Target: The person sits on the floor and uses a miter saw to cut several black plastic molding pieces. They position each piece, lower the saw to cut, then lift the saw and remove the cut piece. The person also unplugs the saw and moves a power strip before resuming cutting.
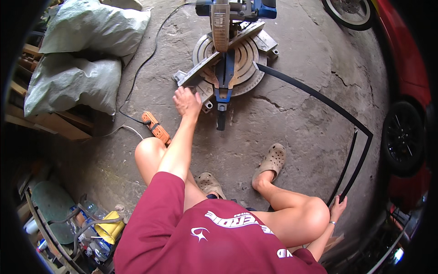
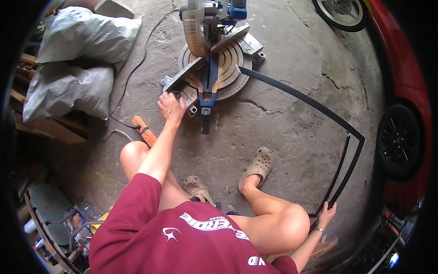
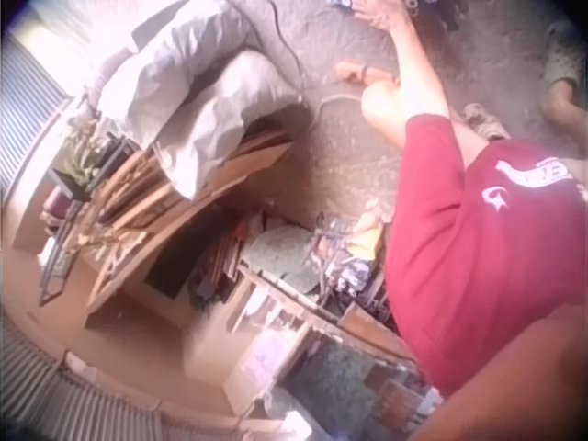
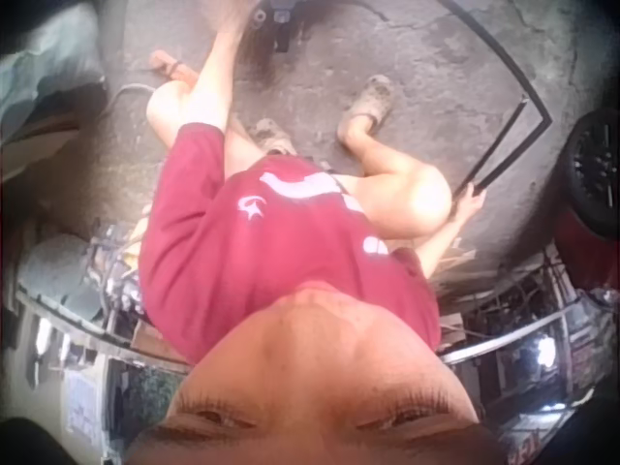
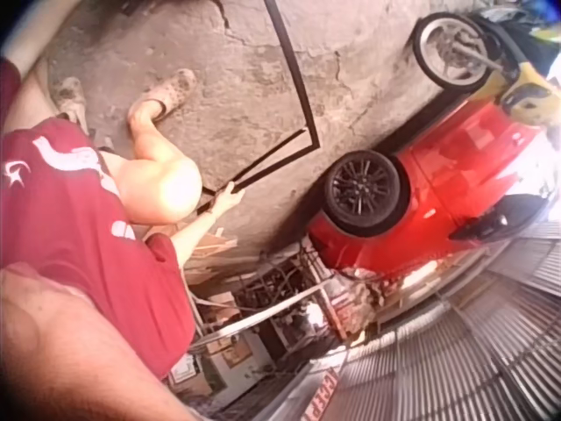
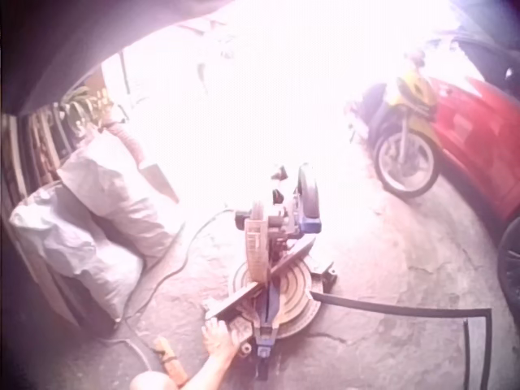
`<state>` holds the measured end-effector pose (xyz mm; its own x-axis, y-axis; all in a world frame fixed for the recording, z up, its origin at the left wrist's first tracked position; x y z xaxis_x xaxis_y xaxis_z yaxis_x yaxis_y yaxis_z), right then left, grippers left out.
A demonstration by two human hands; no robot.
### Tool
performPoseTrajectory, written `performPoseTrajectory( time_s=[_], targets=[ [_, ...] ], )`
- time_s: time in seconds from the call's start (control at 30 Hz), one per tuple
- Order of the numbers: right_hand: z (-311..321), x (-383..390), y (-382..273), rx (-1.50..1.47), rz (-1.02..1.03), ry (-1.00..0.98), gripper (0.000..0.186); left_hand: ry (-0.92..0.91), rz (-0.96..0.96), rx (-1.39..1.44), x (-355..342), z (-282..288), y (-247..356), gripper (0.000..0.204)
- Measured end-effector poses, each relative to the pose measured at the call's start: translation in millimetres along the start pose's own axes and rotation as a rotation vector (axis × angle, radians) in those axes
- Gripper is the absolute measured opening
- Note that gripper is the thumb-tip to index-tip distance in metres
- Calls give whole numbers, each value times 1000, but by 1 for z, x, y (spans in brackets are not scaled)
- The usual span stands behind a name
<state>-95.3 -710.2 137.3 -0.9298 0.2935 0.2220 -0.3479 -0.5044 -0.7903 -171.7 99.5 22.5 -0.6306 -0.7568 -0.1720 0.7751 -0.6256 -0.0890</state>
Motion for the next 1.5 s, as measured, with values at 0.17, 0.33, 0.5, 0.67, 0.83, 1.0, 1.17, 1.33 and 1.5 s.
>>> performPoseTrajectory(
  time_s=[0.17, 0.33, 0.5, 0.67, 0.83, 1.0, 1.17, 1.33, 1.5],
  targets=[
    [7, -31, 49, 12, -46, -39, 41, 215, -435, 334, -3, 31, 48, 26],
    [-19, -28, 27, 27, -64, -108, 30, 26, -530, -37, -59, -5, 109, 54],
    [7, -26, 11, 37, 2, -69, 13, -136, -506, -250, -69, -38, 115, 48],
    [-10, -38, -8, 90, -64, -102, 13, -539, -574, -539, -26, -26, 51, 17],
    [-18, -90, 2, 127, 263, -83, 19, -461, -632, -348, -30, 22, 22, 11],
    [-108, -119, -60, 131, 141, -326, 17, 140, -818, 194, -26, 106, 47, 15],
    [-153, -176, -101, 218, 289, -454, 17, -84, -1024, 143, 12, 49, 50, 19],
    [-200, -210, -140, 275, 279, -527, 18, -94, -922, 7, 35, 10, 60, 59],
    [-232, -260, -150, 288, 381, -578, 15, -680, -644, -395, 59, 8, 47, 50]
  ],
)
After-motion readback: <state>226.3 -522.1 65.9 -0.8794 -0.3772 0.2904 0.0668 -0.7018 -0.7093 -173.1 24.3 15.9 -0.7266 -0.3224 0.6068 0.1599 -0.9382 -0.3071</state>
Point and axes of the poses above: each hand's wrist, its own x-axis away from the middle knuckle, its own z-axis out of the back of the hand, y = z × x, the point moved 7 cm from there along -x, towards the middle knuckle, and after that the axes turned 6 degrees about -x, right-handed, at the moved point
